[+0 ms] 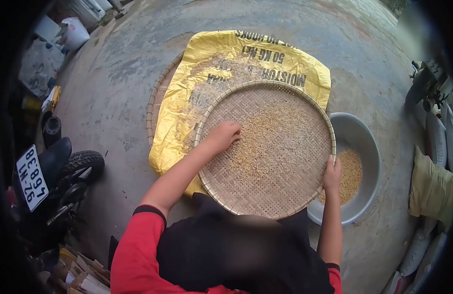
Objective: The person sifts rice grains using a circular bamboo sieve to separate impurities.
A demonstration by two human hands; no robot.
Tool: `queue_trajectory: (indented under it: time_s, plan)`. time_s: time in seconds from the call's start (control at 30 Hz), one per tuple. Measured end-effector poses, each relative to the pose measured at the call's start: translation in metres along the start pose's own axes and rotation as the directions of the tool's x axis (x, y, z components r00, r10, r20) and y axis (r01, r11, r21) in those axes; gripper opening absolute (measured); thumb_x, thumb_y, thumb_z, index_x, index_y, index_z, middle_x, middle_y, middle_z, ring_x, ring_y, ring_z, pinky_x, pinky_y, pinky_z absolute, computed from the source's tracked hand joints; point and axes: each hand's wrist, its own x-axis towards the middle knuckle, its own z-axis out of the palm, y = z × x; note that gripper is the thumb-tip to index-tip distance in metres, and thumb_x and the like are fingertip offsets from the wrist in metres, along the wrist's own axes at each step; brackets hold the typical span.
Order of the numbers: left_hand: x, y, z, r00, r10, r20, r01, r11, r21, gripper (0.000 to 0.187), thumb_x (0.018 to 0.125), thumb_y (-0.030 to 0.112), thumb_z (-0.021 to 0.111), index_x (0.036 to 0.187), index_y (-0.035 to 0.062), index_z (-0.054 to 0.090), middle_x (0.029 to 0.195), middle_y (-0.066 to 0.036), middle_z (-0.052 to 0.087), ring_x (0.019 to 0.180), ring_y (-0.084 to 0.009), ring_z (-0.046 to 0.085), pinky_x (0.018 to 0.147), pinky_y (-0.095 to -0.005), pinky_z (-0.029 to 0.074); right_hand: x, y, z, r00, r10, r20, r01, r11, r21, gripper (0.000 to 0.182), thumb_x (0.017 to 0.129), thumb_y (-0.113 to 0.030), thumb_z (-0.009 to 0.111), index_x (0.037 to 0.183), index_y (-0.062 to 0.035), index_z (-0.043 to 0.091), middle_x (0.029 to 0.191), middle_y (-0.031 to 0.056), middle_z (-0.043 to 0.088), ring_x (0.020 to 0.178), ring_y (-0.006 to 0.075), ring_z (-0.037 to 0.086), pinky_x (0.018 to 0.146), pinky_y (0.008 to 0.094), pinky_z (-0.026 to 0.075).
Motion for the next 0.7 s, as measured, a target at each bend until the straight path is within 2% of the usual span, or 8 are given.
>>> queue_trajectory:
  time_s: [0.03, 0.1, 0.27, 0.43, 0.5, 0.57, 0.63, 0.7]
  plan:
    - [0.001, -0.003, 0.002, 1.000, 0.003, 0.002, -0.003, 1.000, 0.002, 0.015, 0.080, 0.017, 0.064, 0.086, 0.0081, 0.055, 0.088, -0.006, 0.057, 0.089, -0.0281, 0.056, 0.072, -0.0391, 0.047, 0.000, 0.001, 0.000, 1.000, -0.010, -0.022, 0.010, 1.000, -0.026, 0.036, 0.095, -0.035, 0.044, 0.091, -0.0005, 0.052, 0.073, 0.0014, 0.045, 0.069, 0.0123, 0.041, 0.064, 0.0296, 0.038]
    - [0.001, -0.010, 0.004, 0.993, 0.112, -0.023, -0.112, 0.994, 0.017, 0.013, 0.080, 0.015, 0.063, 0.087, 0.0084, 0.054, 0.088, -0.007, 0.055, 0.090, -0.0283, 0.055, 0.072, -0.0393, 0.047, 0.001, -0.002, -0.002, 1.000, 0.017, 0.009, -0.016, 0.999, -0.029, 0.036, 0.095, -0.035, 0.044, 0.092, -0.0006, 0.052, 0.074, 0.0021, 0.046, 0.069, 0.0129, 0.042, 0.064, 0.0298, 0.038]
    - [0.002, -0.012, 0.006, 0.989, 0.146, 0.003, -0.145, 0.985, 0.094, 0.012, 0.082, 0.016, 0.060, 0.086, 0.0067, 0.053, 0.088, -0.008, 0.054, 0.091, -0.0288, 0.055, 0.074, -0.0389, 0.047, -0.002, -0.009, -0.004, 0.999, 0.043, 0.025, -0.041, 0.996, -0.082, 0.035, 0.095, -0.034, 0.044, 0.092, -0.0007, 0.052, 0.075, 0.0037, 0.047, 0.070, 0.0137, 0.043, 0.065, 0.0302, 0.038]
    - [0.007, -0.004, 0.005, 0.986, 0.152, 0.067, -0.161, 0.976, 0.145, 0.013, 0.085, 0.016, 0.056, 0.088, 0.0041, 0.054, 0.091, -0.010, 0.055, 0.091, -0.0292, 0.055, 0.076, -0.0381, 0.047, -0.001, -0.007, 0.000, 1.000, -0.019, -0.016, 0.018, 0.999, -0.027, 0.036, 0.094, -0.034, 0.045, 0.091, 0.0000, 0.052, 0.074, 0.0041, 0.047, 0.070, 0.0135, 0.043, 0.065, 0.0306, 0.039]
    - [0.024, 0.032, 0.000, 0.994, -0.042, 0.096, 0.046, 0.998, -0.039, 0.013, 0.088, 0.015, 0.053, 0.093, 0.0022, 0.054, 0.091, -0.011, 0.058, 0.087, -0.0289, 0.057, 0.075, -0.0368, 0.047, -0.003, -0.013, -0.001, 1.000, 0.003, -0.022, -0.004, 0.999, -0.038, 0.036, 0.094, -0.034, 0.045, 0.092, 0.0005, 0.053, 0.075, 0.0048, 0.049, 0.070, 0.0138, 0.045, 0.065, 0.0313, 0.039]
    - [0.047, 0.098, -0.015, 0.983, 0.127, 0.131, -0.077, 0.940, -0.333, 0.019, 0.090, 0.010, 0.050, 0.106, 0.0008, 0.055, 0.093, -0.014, 0.061, 0.087, -0.0282, 0.060, 0.077, -0.0360, 0.048, -0.005, -0.015, 0.001, 0.999, 0.026, -0.024, -0.027, 0.997, -0.066, 0.036, 0.094, -0.034, 0.045, 0.093, 0.0011, 0.054, 0.075, 0.0055, 0.051, 0.071, 0.0142, 0.046, 0.066, 0.0319, 0.040]
    - [0.053, 0.168, -0.024, 0.925, 0.369, -0.091, -0.336, 0.682, -0.649, 0.027, 0.088, 0.005, 0.051, 0.114, 0.0001, 0.055, 0.095, -0.017, 0.063, 0.090, -0.0280, 0.063, 0.079, -0.0360, 0.048, -0.004, -0.013, -0.001, 0.999, 0.040, -0.022, -0.041, 0.998, -0.055, 0.036, 0.094, -0.033, 0.045, 0.095, 0.0017, 0.055, 0.077, 0.0070, 0.054, 0.071, 0.0149, 0.048, 0.067, 0.0333, 0.042]
    - [0.062, 0.187, -0.018, 0.896, 0.428, -0.121, -0.397, 0.647, -0.651, 0.030, 0.087, 0.004, 0.053, 0.116, 0.0001, 0.055, 0.098, -0.017, 0.063, 0.092, -0.0285, 0.062, 0.080, -0.0362, 0.048, -0.004, -0.006, 0.002, 0.999, 0.021, -0.038, -0.022, 0.999, -0.029, 0.037, 0.094, -0.033, 0.045, 0.095, 0.0018, 0.055, 0.078, 0.0075, 0.055, 0.072, 0.0156, 0.049, 0.067, 0.0340, 0.042]
